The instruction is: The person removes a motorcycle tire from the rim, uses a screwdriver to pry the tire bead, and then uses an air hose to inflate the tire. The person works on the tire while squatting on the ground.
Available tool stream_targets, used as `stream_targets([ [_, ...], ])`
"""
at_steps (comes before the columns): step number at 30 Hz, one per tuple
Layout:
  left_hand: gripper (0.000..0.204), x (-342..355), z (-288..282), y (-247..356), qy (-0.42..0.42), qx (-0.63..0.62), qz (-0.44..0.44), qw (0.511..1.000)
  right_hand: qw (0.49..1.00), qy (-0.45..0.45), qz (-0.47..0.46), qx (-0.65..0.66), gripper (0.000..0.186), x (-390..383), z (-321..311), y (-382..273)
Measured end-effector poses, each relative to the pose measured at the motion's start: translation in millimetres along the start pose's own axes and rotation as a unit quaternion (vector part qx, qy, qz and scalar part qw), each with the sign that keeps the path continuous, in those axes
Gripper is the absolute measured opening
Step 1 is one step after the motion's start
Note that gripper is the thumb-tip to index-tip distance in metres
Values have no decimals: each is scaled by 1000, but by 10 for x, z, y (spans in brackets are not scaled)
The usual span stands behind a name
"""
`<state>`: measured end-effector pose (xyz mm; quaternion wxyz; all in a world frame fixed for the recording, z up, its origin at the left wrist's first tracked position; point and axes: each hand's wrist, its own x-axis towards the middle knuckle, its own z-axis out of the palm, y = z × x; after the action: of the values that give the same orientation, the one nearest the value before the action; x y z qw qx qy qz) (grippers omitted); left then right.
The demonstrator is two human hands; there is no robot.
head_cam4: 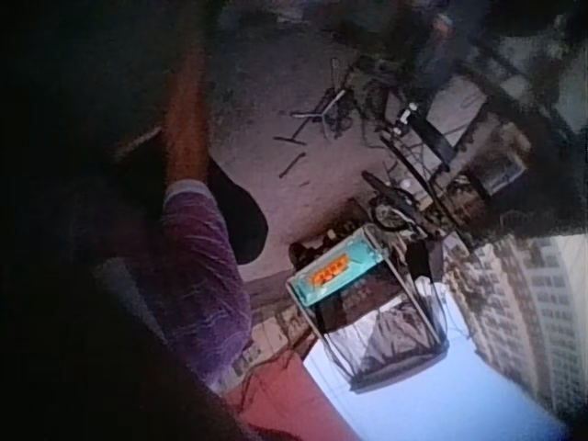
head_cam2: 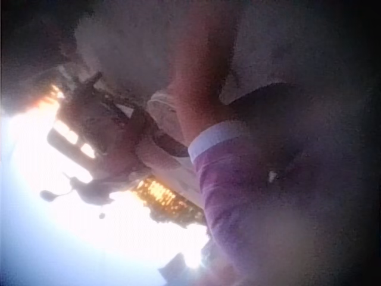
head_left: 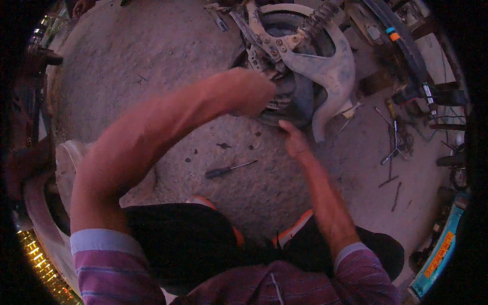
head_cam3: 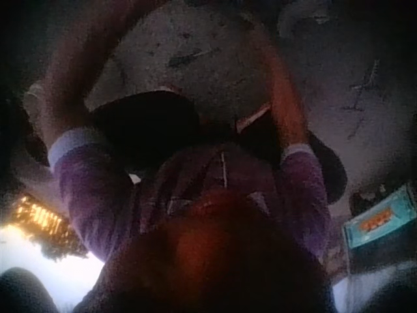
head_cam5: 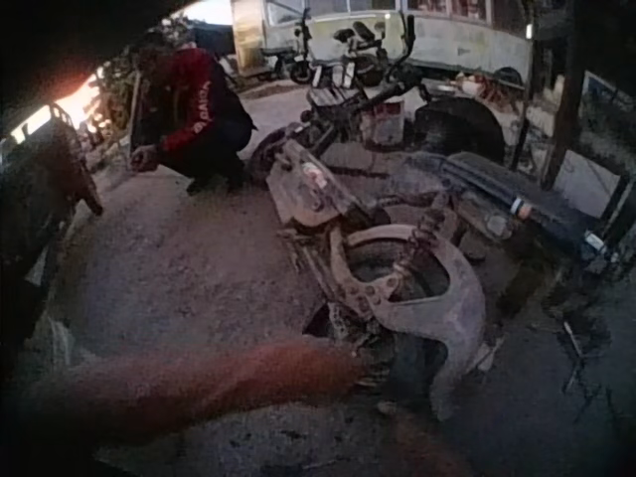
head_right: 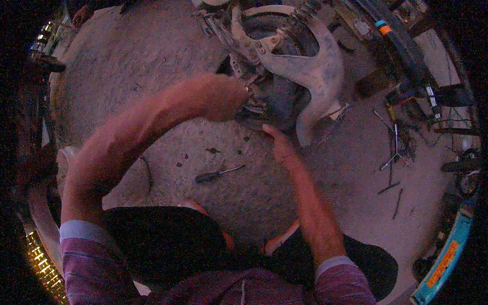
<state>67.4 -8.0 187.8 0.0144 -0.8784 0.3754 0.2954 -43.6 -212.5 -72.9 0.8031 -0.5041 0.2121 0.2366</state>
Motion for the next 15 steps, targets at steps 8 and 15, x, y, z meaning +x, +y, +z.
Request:
stream_targets([
  [8,24,-160,590,-13,47,-20,-20,999,996,-54,-26,71,37,-98,129,-59],
  [15,35,-220,729,100,40,-45,-50,997,994,-78,-12,70,44,-23,237,24],
])
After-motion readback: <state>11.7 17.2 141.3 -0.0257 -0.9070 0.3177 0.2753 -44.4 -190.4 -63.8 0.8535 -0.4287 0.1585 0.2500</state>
